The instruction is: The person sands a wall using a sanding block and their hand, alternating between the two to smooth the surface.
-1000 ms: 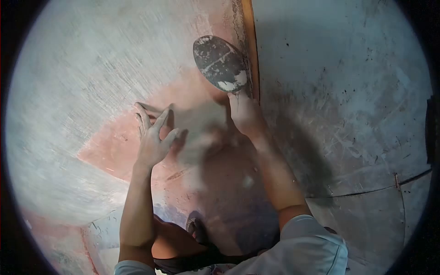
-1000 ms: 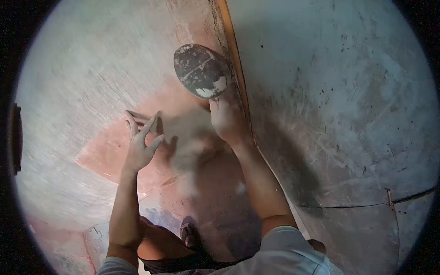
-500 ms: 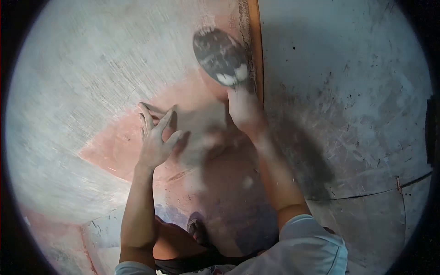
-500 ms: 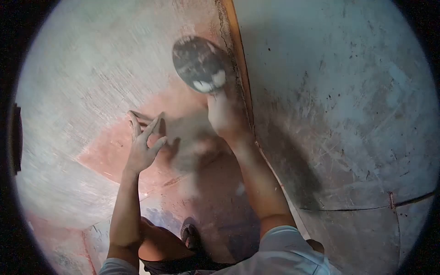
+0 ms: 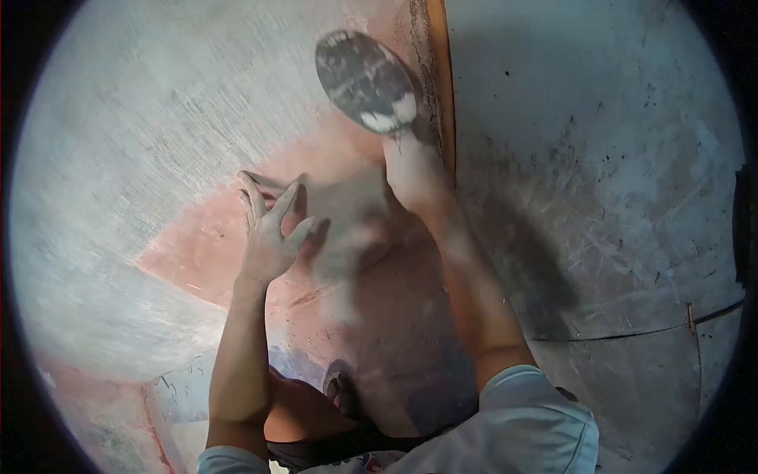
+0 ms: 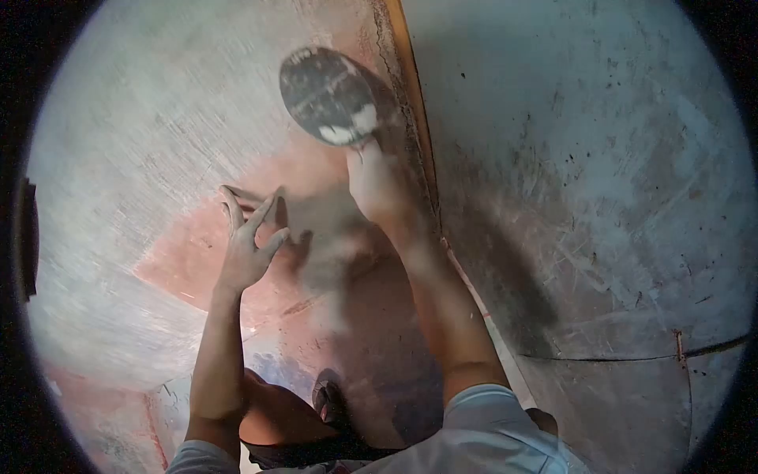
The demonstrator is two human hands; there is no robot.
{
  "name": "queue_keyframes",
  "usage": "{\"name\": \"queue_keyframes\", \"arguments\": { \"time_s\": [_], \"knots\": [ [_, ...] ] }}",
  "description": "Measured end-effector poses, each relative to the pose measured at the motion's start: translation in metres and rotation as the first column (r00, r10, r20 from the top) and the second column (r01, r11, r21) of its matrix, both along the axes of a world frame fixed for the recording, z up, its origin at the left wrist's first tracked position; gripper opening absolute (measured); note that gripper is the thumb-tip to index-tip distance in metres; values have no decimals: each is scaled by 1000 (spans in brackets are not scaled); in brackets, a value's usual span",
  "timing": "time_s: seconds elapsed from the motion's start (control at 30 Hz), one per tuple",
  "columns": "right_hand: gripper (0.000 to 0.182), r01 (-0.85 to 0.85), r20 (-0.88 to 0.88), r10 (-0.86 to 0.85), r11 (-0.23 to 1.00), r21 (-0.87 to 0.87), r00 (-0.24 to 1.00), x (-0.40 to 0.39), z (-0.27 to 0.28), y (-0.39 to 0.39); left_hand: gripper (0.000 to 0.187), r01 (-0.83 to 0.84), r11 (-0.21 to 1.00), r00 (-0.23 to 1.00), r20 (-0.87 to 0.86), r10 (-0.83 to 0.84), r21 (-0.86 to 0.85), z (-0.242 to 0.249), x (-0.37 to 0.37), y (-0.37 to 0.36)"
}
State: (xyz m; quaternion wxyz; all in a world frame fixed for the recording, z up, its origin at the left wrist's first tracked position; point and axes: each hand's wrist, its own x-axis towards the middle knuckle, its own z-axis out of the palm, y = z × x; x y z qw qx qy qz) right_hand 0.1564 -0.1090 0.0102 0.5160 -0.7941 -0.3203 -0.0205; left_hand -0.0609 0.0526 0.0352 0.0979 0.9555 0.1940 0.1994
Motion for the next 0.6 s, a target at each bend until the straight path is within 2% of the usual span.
{"name": "queue_keyframes", "arguments": {
  "time_s": [0.13, 0.17, 0.2, 0.23, 0.27, 0.37, 0.43, 0.47, 0.6],
  "knots": [
    [33, -6, 0, 6, 1000, 22, 1000, 6, -15, 9, 68, 15, 998, 1000, 14, -16, 60, -6, -1, 6],
    [31, -69, 165, 26, 962, 264, 986, 6, -33, 8, 68, 18, 998, 1000, 7, -18, 65, -6, -1, 8],
    [30, -167, 324, 4, 864, 474, 946, 6, -52, 5, 68, 19, 998, 1000, 7, -19, 65, -5, -2, 8],
    [31, -69, 403, -80, 937, 342, 912, 4, -65, 2, 68, 9, 999, 1000, -8, -9, 38, -3, -3, 6],
    [31, -67, 403, -82, 937, 342, 912, 6, -73, 1, 68, 0, 1000, 1000, -22, 0, 12, -2, -3, 6],
    [30, -132, 370, -11, 924, 359, 929, 4, -52, -5, 68, 14, 1000, 1000, -23, -14, 6, -1, -3, 7],
    [24, -26, 256, -8, 991, 130, 967, 2, -11, -7, 68, 2, 1000, 1000, -12, -2, 21, -4, -1, 4],
    [27, 47, 103, -51, 998, 41, 993, 1, 2, 1, 68, -8, 999, 1000, 6, 8, 43, -5, 2, 4],
    [37, -47, 22, 47, 999, 13, 999, 2, -14, 8, 68, -15, 999, 1000, 16, 14, 51, -5, 5, 2]
  ]
}}
